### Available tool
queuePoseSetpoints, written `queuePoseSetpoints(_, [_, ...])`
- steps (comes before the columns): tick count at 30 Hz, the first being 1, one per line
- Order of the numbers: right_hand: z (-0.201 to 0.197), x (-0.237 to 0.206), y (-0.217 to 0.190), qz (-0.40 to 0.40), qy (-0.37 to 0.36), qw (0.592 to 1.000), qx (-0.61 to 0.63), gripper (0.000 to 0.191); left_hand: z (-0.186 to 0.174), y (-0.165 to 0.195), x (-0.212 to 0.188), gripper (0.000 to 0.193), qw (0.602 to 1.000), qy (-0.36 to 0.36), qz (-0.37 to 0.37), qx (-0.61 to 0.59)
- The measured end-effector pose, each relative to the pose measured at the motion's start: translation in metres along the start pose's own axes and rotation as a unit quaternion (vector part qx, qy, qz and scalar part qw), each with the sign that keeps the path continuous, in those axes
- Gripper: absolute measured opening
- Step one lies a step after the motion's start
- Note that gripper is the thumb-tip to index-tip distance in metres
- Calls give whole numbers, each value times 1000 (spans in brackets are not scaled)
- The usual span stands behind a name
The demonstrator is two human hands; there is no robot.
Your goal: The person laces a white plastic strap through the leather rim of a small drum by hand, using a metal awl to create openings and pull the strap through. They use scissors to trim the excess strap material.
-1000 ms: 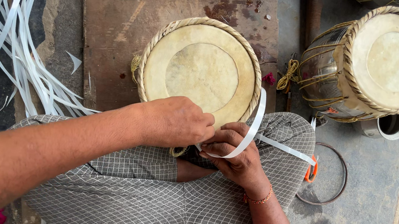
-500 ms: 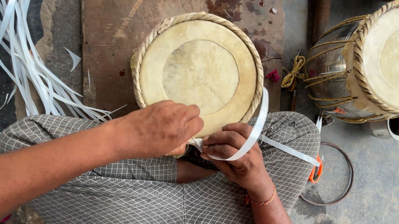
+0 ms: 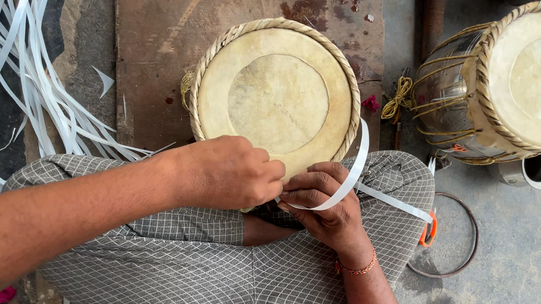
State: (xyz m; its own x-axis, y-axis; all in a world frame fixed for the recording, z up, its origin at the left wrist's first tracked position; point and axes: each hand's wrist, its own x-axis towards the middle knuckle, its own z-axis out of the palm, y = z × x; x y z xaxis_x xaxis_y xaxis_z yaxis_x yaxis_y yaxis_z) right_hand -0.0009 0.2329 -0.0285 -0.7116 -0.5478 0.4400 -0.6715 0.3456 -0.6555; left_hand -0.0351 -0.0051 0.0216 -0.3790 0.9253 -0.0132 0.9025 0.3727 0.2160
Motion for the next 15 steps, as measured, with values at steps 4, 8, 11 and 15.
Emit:
queuePoseSetpoints(4, [0,-1,0,6,-5,1000,-5,24,4,-8,6,7,999,32,8,-25])
queuePoseSetpoints(8, [0,-1,0,7,-19,1000,3,25,13,-10,2,13,992,102,-17,-68])
queuePoseSetpoints(11, [-1,-1,1,8,-23,1000,8,26,19,-9,0,20,986,113,-46,-111])
queuePoseSetpoints(15, [-1,-1,2,4,-23,1000,15,28,21,-6,-3,25,982,136,-62,-116])
